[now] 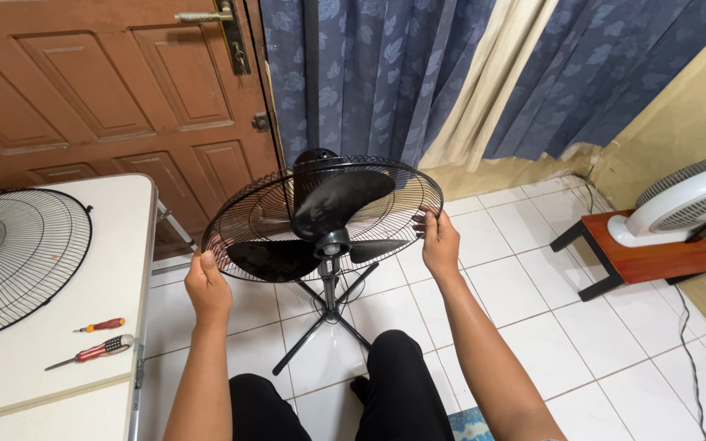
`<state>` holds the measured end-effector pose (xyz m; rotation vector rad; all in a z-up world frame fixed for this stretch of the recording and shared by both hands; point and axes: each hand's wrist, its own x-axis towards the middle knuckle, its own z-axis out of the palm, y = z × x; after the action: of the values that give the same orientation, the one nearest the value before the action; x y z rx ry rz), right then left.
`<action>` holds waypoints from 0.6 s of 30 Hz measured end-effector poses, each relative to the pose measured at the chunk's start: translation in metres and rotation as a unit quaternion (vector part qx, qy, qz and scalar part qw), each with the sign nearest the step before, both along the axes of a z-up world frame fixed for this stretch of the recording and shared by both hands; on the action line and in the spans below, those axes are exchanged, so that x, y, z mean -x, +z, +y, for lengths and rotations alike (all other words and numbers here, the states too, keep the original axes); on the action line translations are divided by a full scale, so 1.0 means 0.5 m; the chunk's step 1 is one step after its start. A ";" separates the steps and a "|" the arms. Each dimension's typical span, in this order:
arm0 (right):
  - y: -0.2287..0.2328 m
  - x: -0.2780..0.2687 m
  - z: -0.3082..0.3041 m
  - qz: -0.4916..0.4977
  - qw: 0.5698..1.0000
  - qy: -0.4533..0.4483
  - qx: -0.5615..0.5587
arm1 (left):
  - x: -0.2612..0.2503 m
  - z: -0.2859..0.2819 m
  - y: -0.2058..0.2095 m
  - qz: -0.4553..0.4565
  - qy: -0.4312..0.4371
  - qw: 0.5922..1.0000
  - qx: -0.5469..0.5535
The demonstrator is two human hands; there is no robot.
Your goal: The person disassembles a standing electric fan by removing the front grille, unscrewing the central hub nut, and detaching the fan blades. The removed parts are placed on a nearby white table.
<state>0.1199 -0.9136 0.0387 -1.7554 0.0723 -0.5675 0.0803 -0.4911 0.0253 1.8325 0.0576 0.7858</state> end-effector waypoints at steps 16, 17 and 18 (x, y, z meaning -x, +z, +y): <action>0.002 -0.040 -0.009 -0.033 0.998 0.017 0.056 | -0.027 -0.032 0.017 -0.018 0.021 0.999 0.026; 0.006 -0.045 -0.010 -0.049 0.996 0.017 0.070 | -0.035 -0.039 0.017 -0.030 0.024 0.999 0.025; 0.011 -0.050 -0.010 -0.039 0.996 0.010 0.077 | -0.041 -0.043 0.016 -0.041 0.027 0.999 0.023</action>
<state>0.1448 -0.9188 0.0441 -1.8797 -0.0442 -0.6398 0.1009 -0.5126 0.0331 1.7596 0.0716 0.8897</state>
